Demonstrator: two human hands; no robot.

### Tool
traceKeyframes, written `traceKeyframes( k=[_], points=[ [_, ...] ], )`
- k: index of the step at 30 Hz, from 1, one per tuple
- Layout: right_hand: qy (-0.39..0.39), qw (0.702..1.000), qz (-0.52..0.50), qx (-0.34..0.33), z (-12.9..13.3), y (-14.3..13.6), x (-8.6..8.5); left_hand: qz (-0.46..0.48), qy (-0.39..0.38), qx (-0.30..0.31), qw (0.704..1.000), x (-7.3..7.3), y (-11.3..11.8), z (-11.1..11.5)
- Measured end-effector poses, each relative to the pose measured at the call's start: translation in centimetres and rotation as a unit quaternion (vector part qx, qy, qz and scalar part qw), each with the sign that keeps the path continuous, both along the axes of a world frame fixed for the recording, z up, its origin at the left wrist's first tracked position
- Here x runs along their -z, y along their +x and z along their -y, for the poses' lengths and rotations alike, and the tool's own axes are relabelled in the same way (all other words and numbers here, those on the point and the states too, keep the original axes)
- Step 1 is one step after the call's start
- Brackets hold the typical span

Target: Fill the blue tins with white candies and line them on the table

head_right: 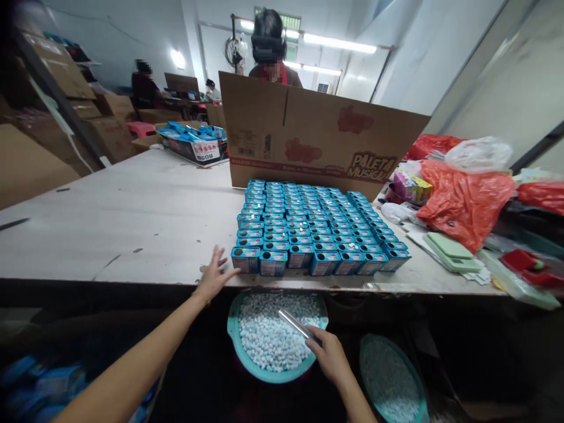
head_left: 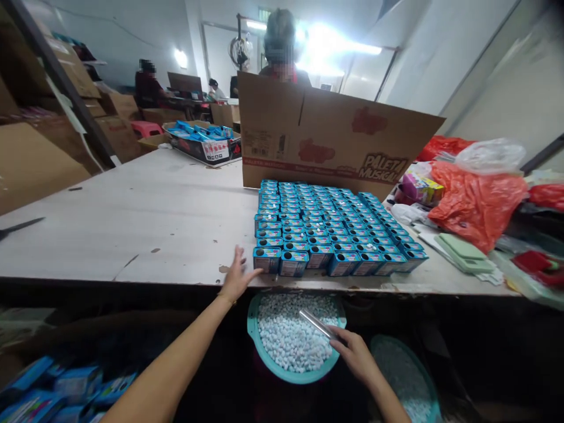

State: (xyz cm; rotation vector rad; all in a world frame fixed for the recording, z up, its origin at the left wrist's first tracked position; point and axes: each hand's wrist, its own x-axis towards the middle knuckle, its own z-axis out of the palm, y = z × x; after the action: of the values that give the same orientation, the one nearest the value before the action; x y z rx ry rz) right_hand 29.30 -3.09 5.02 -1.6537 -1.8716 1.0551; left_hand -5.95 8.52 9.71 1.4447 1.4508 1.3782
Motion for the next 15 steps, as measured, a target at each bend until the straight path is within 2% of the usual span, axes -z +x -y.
traceKeyframes(
  k=[2, 3, 5, 7, 9, 11, 13, 15],
  points=[
    [-0.008, 0.999, 0.035, 0.011, 0.4, -0.1, 0.4, -0.007, 0.019, -0.085, 0.996, 0.7, -3.3, 2.6],
    [-0.006, 0.998, 0.056, 0.015, 0.6, -0.2, 0.7, -0.006, 0.022, -0.13, 0.991, 1.6, -5.5, 4.1],
    [0.007, 0.995, 0.096, 0.012, 1.0, -0.2, 1.0, -0.002, -0.014, -0.228, 0.974, 4.7, -10.8, 7.2],
    [0.025, 0.991, 0.128, 0.0, 1.2, -0.4, 1.3, -0.025, -0.125, -0.273, 0.954, 9.1, -16.0, 10.4],
    [0.027, 0.987, 0.155, -0.016, 1.3, -0.7, 1.6, -0.082, -0.283, -0.274, 0.916, 13.5, -20.0, 14.2],
    [0.012, 0.984, 0.175, -0.033, 1.7, -0.9, 2.0, -0.162, -0.35, -0.27, 0.882, 16.4, -22.0, 18.8],
    [-0.017, 0.981, 0.19, -0.046, 2.2, -0.6, 2.4, -0.239, -0.417, -0.243, 0.843, 17.5, -22.7, 23.3],
    [-0.062, 0.974, 0.212, -0.044, 2.3, 0.0, 3.0, -0.282, -0.491, -0.214, 0.796, 17.8, -23.3, 26.5]
  ],
)
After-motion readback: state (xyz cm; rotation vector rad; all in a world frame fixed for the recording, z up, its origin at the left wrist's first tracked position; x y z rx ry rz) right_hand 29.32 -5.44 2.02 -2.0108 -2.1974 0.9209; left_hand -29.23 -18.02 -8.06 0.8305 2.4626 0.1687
